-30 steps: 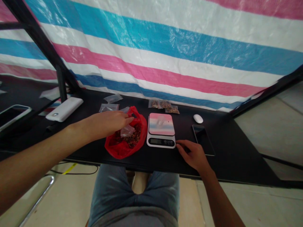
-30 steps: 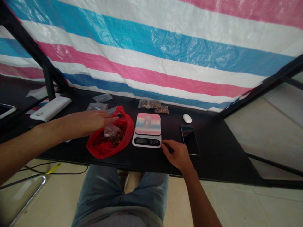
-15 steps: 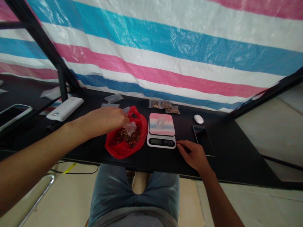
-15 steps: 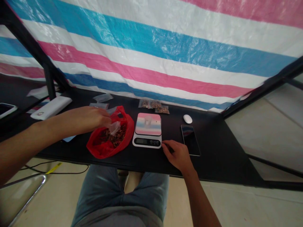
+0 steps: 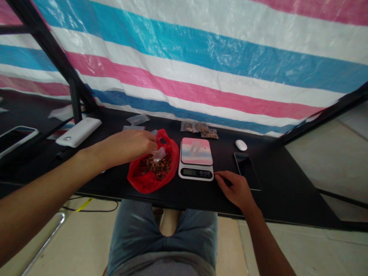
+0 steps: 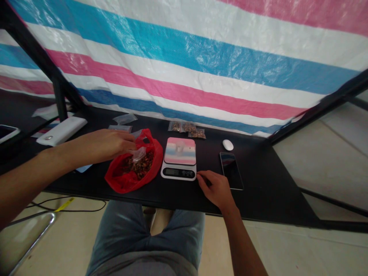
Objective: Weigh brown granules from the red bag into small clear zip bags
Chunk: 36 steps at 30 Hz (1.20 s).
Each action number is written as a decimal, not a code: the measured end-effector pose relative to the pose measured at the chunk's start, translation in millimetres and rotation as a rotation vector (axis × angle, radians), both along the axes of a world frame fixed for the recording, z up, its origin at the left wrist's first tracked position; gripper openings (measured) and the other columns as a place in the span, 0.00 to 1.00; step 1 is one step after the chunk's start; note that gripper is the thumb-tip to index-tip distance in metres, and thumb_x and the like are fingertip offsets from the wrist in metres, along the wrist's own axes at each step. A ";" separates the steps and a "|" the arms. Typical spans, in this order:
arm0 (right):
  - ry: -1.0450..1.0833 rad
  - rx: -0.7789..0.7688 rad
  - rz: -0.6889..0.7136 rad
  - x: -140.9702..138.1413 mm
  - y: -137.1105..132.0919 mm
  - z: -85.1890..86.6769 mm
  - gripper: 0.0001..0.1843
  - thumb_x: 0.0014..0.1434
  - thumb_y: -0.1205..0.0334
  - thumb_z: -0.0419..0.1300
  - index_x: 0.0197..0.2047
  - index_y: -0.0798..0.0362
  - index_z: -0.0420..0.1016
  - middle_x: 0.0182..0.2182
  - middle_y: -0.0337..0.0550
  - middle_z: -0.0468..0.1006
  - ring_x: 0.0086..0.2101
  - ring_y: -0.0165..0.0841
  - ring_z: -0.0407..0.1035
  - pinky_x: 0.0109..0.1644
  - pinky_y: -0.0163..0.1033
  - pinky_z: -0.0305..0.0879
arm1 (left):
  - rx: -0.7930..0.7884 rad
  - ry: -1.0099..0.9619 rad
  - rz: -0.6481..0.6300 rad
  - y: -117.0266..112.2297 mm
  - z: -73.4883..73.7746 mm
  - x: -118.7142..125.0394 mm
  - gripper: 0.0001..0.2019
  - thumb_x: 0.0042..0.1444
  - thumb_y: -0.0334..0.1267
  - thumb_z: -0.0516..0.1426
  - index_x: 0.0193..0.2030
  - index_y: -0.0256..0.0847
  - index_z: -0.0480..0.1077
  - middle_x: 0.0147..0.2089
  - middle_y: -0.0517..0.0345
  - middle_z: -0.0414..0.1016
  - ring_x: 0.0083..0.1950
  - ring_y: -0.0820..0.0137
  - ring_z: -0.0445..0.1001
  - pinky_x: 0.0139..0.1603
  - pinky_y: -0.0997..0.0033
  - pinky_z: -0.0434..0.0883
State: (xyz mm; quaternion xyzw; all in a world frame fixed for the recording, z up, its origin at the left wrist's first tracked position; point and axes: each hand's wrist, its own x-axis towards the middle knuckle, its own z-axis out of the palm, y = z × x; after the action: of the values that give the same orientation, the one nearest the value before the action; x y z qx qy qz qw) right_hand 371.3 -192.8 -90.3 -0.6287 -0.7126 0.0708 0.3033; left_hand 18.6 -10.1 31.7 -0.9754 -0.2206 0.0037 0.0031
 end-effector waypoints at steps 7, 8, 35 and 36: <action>0.005 0.013 0.001 -0.1 0.9 0.0 0.15 0.71 0.56 0.58 0.42 0.51 0.85 0.35 0.45 0.88 0.32 0.37 0.82 0.38 0.39 0.77 | 0.002 0.082 0.095 -1.9 -0.2 0.4 0.08 0.65 0.27 0.58 0.42 0.41 0.79 0.42 0.53 0.82 0.45 0.63 0.80 0.47 0.68 0.70; 0.005 0.013 -0.002 -0.2 0.8 0.1 0.15 0.71 0.55 0.58 0.42 0.51 0.85 0.35 0.45 0.88 0.32 0.37 0.82 0.38 0.39 0.77 | -0.013 0.070 0.093 -1.6 -0.5 0.6 0.07 0.66 0.29 0.59 0.42 0.41 0.79 0.42 0.53 0.82 0.45 0.63 0.80 0.47 0.68 0.70; -0.034 0.030 -0.006 1.3 2.2 -2.3 0.14 0.71 0.58 0.57 0.40 0.50 0.84 0.34 0.44 0.88 0.32 0.37 0.83 0.37 0.40 0.78 | -0.760 -0.771 0.323 28.8 -21.1 -5.8 0.19 0.54 0.44 0.66 0.51 0.39 0.76 0.47 0.51 0.83 0.45 0.61 0.82 0.49 0.62 0.78; -0.033 0.033 -0.005 1.0 2.2 -1.6 0.14 0.71 0.58 0.57 0.40 0.50 0.84 0.34 0.44 0.87 0.32 0.37 0.82 0.36 0.40 0.78 | -0.798 -0.821 0.343 31.4 -23.2 -5.3 0.18 0.52 0.43 0.67 0.48 0.39 0.75 0.44 0.52 0.83 0.42 0.63 0.81 0.46 0.63 0.77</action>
State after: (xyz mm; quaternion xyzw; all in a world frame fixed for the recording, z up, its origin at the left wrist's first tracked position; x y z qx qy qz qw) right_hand 372.3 -190.6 -91.9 -0.6265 -0.7170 0.0478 0.3020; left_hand 13.3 21.3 8.5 -0.7732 -0.3397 -0.2905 -0.4498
